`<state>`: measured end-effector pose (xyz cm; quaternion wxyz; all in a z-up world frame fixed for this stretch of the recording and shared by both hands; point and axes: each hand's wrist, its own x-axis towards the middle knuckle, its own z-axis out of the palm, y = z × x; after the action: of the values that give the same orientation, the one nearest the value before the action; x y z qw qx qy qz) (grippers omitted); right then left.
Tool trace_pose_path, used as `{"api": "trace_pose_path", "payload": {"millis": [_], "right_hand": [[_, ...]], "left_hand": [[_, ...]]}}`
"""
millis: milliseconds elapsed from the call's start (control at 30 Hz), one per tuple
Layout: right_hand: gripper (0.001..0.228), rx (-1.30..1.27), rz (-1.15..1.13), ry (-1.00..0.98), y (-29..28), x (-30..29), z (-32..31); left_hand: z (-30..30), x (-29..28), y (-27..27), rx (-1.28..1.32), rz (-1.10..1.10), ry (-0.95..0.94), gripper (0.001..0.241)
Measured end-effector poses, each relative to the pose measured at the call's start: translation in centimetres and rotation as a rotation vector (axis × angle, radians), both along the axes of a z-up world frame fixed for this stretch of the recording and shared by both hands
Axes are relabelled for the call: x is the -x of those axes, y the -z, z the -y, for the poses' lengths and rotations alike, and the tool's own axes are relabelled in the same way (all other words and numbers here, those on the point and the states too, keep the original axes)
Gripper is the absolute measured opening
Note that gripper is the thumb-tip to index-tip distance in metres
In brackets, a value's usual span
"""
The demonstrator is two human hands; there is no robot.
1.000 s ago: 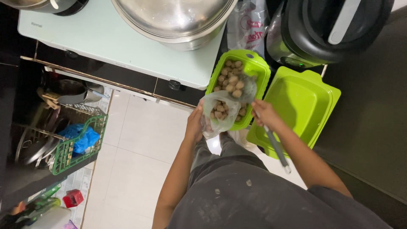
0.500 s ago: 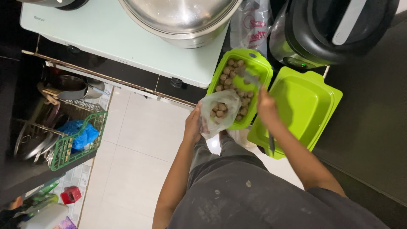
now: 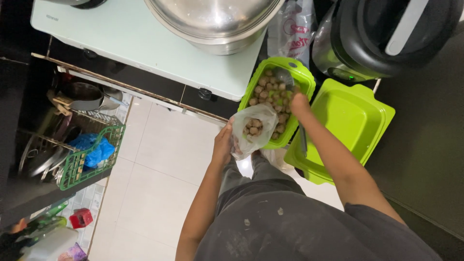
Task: Transferring meatballs from a storage container into a plastic bag using a slotted spoon.
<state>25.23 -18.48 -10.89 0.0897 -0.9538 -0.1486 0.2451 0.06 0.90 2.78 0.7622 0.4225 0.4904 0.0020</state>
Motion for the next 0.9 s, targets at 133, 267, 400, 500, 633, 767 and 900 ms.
{"api": "trace_pose_path", "payload": {"millis": [133, 267, 400, 500, 633, 767, 900], "right_hand": [[0.041, -0.465, -0.38, 0.275, 6.3, -1.1, 2.5], [0.036, -0.671, -0.903, 0.558, 9.7, -1.7, 3.9], [0.052, -0.618, -0.851, 0.525, 6.2, -0.5, 3.3], [0.052, -0.618, -0.845, 0.523, 4.7, 0.7, 2.9], [0.051, -0.585, -0.815, 0.498, 3.2, 2.5, 2.9], [0.045, -0.71, -0.966, 0.637, 4.8, 2.7, 3.5], [0.032, -0.736, -0.932, 0.626, 3.7, 2.0, 4.7]], "left_hand": [[-0.2, -0.3, 0.5, 0.0, 0.024, 0.005, 0.046], [-0.1, -0.3, 1.3, 0.0, 0.006, -0.019, 0.045], [0.1, -0.2, 1.0, 0.013, 0.004, -0.026, 0.045], [0.0, -0.2, 1.5, 0.003, 0.009, -0.044, 0.044], [0.0, -0.4, 1.1, 0.016, 0.016, -0.026, 0.045], [0.2, -0.8, -0.5, 0.018, 0.037, -0.058, 0.044], [0.0, -0.8, -0.1, 0.022, 0.045, -0.058, 0.042]]}}
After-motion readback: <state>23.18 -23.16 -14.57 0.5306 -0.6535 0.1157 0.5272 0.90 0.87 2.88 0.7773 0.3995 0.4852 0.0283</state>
